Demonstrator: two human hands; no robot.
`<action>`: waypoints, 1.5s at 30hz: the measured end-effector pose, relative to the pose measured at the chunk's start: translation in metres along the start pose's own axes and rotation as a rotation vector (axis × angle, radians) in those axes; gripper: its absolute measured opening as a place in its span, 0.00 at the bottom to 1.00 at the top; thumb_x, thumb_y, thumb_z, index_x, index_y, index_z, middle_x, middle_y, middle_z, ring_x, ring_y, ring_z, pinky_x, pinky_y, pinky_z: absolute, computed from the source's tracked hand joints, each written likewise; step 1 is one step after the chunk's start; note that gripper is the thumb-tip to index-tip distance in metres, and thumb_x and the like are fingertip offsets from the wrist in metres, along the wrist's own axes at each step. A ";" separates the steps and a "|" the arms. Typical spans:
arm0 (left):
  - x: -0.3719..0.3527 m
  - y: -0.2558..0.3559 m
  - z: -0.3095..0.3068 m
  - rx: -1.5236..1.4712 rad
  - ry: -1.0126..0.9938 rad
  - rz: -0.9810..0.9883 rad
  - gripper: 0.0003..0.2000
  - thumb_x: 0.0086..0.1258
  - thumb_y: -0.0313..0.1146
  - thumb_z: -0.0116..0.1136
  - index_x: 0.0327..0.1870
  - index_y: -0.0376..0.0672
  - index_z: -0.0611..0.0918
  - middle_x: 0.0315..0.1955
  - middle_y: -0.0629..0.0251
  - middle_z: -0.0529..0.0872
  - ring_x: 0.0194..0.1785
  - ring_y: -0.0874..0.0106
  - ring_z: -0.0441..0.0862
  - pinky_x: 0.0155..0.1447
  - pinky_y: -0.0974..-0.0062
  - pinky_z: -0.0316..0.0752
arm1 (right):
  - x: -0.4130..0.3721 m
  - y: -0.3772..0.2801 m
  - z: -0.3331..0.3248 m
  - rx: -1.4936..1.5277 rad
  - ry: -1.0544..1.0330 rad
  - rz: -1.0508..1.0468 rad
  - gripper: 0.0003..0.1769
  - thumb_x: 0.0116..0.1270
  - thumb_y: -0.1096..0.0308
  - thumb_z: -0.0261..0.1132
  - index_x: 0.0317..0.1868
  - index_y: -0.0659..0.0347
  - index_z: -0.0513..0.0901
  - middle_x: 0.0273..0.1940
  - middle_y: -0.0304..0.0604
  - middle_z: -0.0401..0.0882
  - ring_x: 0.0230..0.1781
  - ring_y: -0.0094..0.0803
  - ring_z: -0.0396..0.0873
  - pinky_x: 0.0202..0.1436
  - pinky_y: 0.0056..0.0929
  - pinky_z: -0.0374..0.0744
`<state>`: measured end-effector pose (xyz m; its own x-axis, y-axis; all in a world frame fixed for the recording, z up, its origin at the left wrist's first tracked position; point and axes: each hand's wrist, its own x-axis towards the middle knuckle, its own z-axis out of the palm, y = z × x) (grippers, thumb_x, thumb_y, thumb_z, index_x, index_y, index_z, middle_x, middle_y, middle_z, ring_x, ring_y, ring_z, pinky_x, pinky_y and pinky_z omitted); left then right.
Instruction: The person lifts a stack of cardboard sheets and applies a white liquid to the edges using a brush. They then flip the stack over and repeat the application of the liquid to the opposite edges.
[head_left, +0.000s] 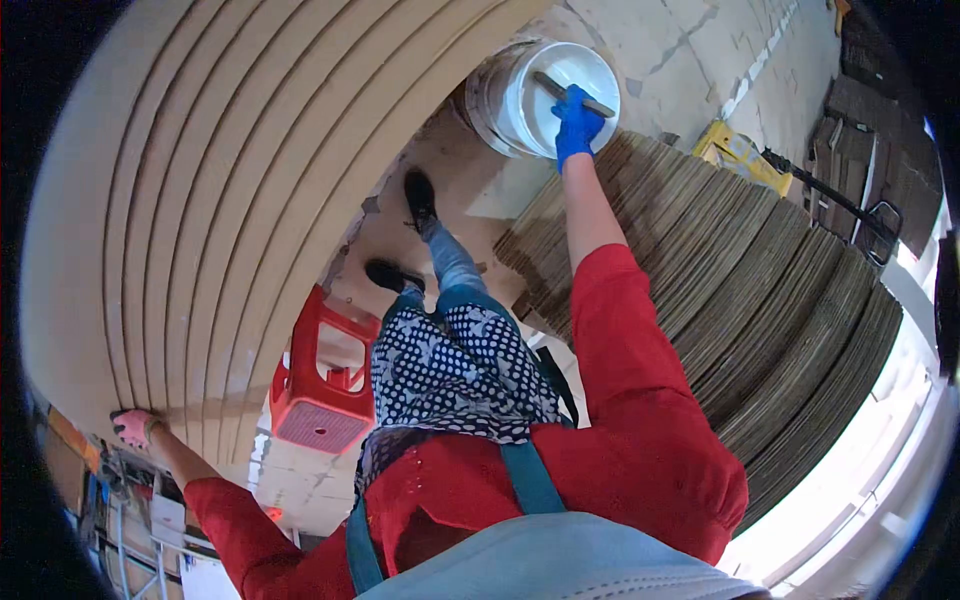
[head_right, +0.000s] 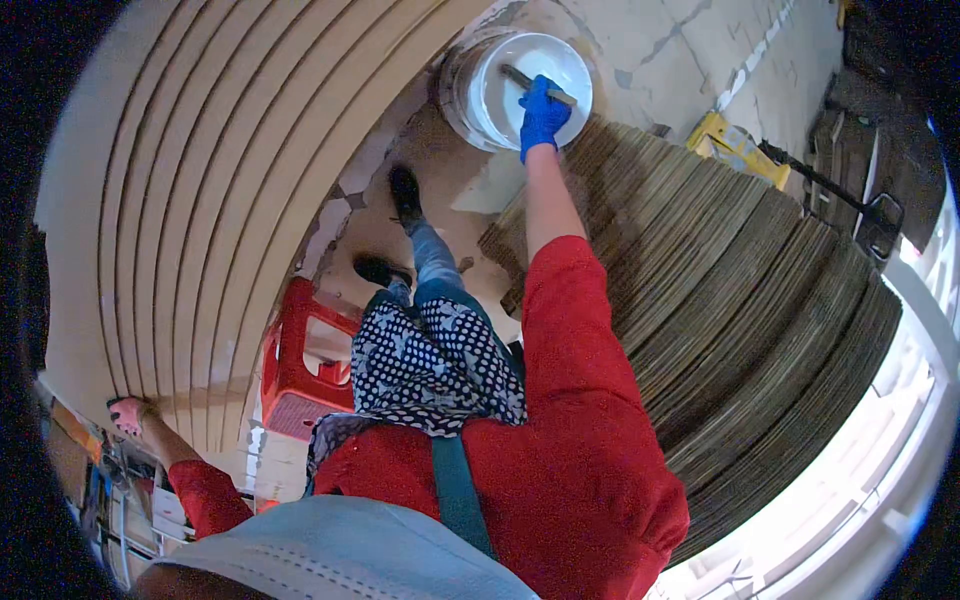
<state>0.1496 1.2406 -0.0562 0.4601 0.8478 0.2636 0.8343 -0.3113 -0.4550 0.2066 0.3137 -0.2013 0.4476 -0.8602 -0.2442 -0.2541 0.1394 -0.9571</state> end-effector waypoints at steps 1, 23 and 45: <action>-0.002 0.002 -0.001 0.001 -0.005 0.006 0.16 0.71 0.40 0.34 0.57 0.54 0.69 0.59 0.53 0.68 0.59 0.50 0.67 0.55 0.46 0.66 | 0.000 -0.005 -0.002 0.009 0.033 0.017 0.10 0.56 0.69 0.66 0.36 0.65 0.80 0.29 0.43 0.78 0.23 0.27 0.76 0.21 0.23 0.78; 0.019 0.000 0.021 -0.377 0.138 -0.218 0.24 0.67 0.49 0.36 0.58 0.47 0.71 0.57 0.51 0.69 0.59 0.49 0.65 0.59 0.46 0.60 | -0.044 -0.062 -0.052 -0.011 -0.379 -0.223 0.14 0.59 0.67 0.63 0.44 0.64 0.79 0.46 0.49 0.79 0.38 0.39 0.80 0.41 0.39 0.80; -0.015 0.011 -0.025 -0.474 0.115 -0.226 0.33 0.62 0.59 0.35 0.56 0.39 0.73 0.57 0.51 0.72 0.59 0.56 0.68 0.62 0.54 0.58 | -0.217 -0.192 0.018 -0.454 -0.674 -0.836 0.17 0.61 0.75 0.61 0.51 0.70 0.77 0.51 0.47 0.74 0.49 0.33 0.73 0.51 0.29 0.73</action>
<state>0.1595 1.2133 -0.0436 0.2612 0.8720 0.4140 0.9498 -0.3087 0.0510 0.1734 0.4820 0.0324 0.9510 -0.1468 0.2722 0.1134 -0.6534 -0.7485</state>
